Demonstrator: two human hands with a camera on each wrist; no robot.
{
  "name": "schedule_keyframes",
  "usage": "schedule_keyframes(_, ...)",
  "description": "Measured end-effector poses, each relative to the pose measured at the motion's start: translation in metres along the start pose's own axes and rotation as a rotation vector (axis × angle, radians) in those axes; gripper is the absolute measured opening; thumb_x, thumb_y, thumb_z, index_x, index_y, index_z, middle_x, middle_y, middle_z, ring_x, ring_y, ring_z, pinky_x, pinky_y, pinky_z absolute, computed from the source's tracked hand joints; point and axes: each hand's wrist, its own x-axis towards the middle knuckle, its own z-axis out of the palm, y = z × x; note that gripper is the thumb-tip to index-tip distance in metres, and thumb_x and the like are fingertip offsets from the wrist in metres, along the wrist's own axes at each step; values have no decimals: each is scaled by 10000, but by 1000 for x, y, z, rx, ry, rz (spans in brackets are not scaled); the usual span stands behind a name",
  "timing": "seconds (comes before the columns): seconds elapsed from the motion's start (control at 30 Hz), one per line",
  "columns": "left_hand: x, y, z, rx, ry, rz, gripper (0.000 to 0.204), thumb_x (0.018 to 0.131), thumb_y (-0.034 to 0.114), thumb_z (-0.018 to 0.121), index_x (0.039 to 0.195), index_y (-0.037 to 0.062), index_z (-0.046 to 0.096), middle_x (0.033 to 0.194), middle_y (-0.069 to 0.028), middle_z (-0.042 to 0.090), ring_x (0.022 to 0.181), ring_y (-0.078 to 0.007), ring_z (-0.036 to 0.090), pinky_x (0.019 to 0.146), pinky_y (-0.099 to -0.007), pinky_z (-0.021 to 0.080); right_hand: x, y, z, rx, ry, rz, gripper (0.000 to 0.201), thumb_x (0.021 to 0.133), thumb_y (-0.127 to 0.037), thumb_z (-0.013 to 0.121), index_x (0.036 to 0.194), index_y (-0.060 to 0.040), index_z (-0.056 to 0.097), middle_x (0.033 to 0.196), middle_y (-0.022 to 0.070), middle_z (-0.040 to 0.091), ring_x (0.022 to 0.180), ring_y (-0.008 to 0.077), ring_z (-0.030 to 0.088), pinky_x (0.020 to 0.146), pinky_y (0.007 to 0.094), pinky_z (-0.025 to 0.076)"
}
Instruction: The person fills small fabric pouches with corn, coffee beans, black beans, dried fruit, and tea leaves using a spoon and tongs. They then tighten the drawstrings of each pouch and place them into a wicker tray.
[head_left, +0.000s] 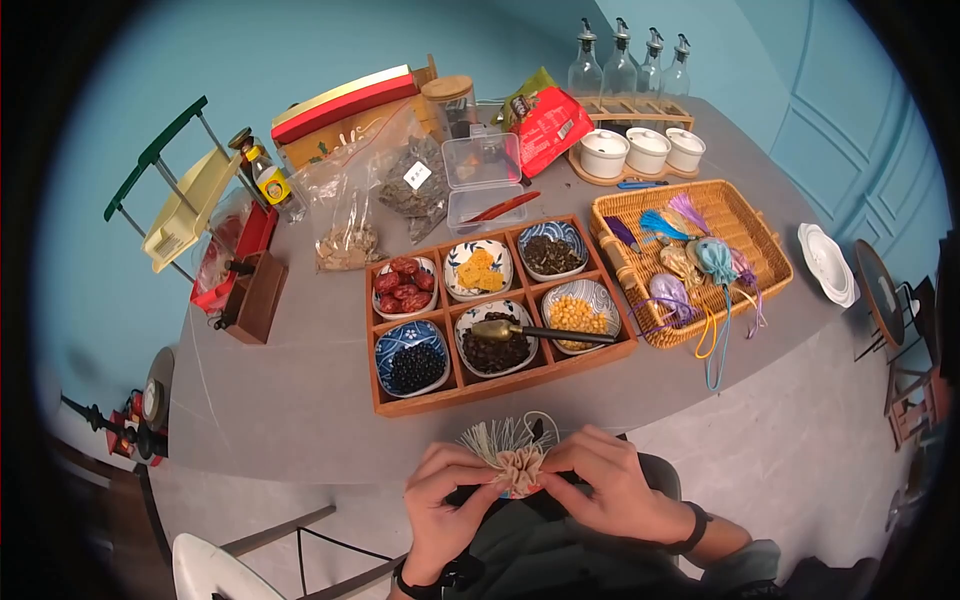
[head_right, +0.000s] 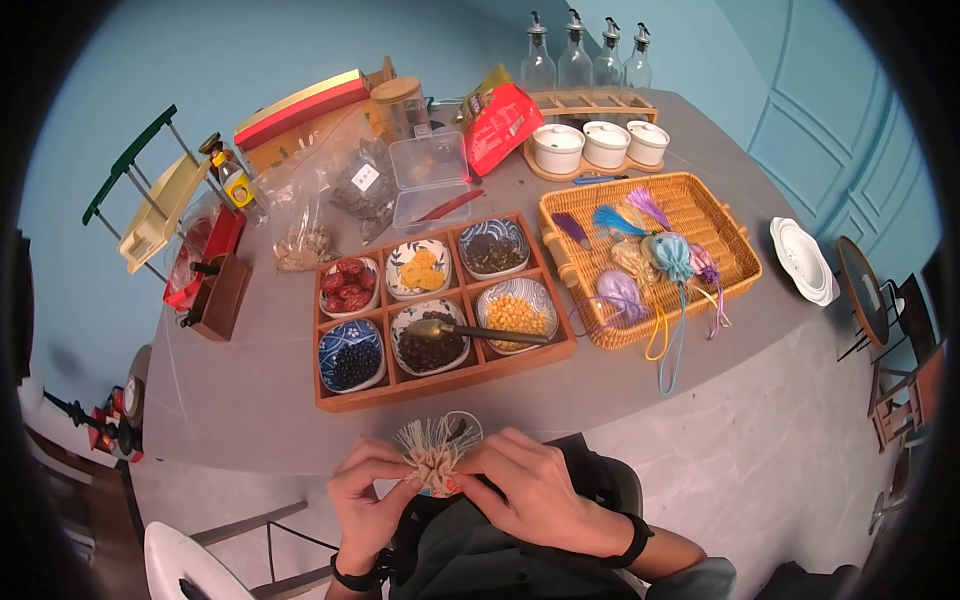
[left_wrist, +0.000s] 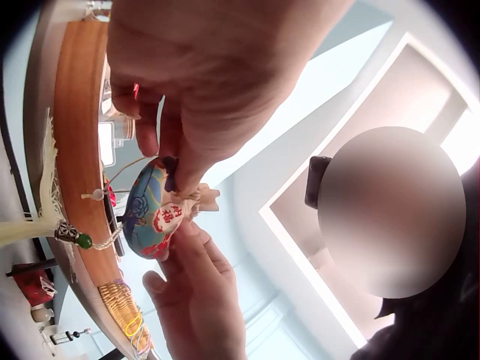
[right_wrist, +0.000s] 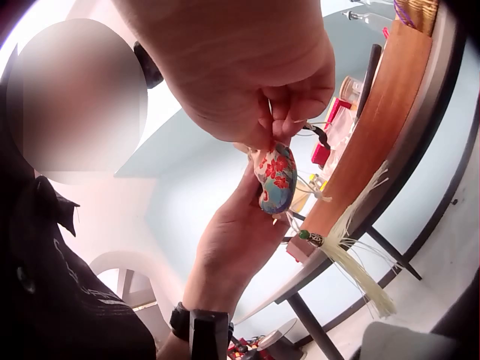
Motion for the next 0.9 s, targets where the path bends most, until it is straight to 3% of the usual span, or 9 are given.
schedule_keyframes(0.13,-10,-11,1,-211,112,-107,197,752,-118,816,870,0,710,919,-98,685,876,-186,646,715,-283,532,-9,6,4,39,73,4,154,812,-15,786,935,-29,695,881,94,695,776,305,658,670,363,530)
schedule_keyframes(0.27,-19,-17,4,-389,194,-199,176,791,-140,782,881,-18,692,958,-114,669,909,-186,653,726,-276,555,-16,11,13,91,120,31,175,796,-16,817,917,-45,695,882,87,696,691,223,598,608,300,473)
schedule_keyframes(0.4,-22,-20,1,-480,201,-210,171,800,-127,780,897,-16,692,1006,-131,683,942,-224,671,776,-324,573,-8,-18,-5,101,244,118,197,768,-50,847,903,-56,705,912,70,705,731,260,647,645,337,521)
schedule_keyframes(0.5,-18,-25,-1,-371,113,-42,169,795,-99,797,896,-12,694,1005,-132,699,963,-245,685,813,-355,578,-11,-23,-19,-206,164,-322,275,740,-132,849,997,-117,751,1048,22,684,756,142,616,643,278,492)
schedule_keyframes(0.6,-16,-23,1,-320,48,67,174,787,-70,816,895,-5,697,997,-132,711,984,-267,696,848,-383,580,-2,-33,-15,-417,90,-413,311,780,-139,755,1089,-105,757,1095,10,671,818,121,597,668,249,468)
schedule_keyframes(0.67,-18,-20,0,-316,36,67,176,784,-57,823,894,-1,698,989,-131,715,994,-277,702,863,-394,581,-2,-32,-13,-460,38,-409,363,801,-136,673,1154,-93,746,1122,4,668,857,117,578,681,236,448)
schedule_keyframes(0.77,-20,-19,0,-284,26,64,171,789,-50,824,885,6,694,1002,-137,715,1006,-285,705,883,-401,581,-1,-31,-11,-538,-108,-344,281,754,-112,755,1034,-127,752,1105,-21,685,862,113,577,677,245,452)
schedule_keyframes(0.83,-20,-20,2,-284,-15,56,157,803,-51,814,874,3,685,1008,-143,714,993,-291,709,891,-405,583,-1,-25,-7,-454,-155,-310,405,801,-128,682,1202,-73,691,1024,21,651,779,132,606,638,248,489)
schedule_keyframes(0.9,-24,-31,2,-309,-99,74,218,804,-50,814,956,14,670,1091,-154,693,1043,-297,699,896,-403,582,-5,-24,-7,-431,-228,-243,412,795,-132,685,1204,-79,672,1031,30,641,720,131,602,596,244,494)
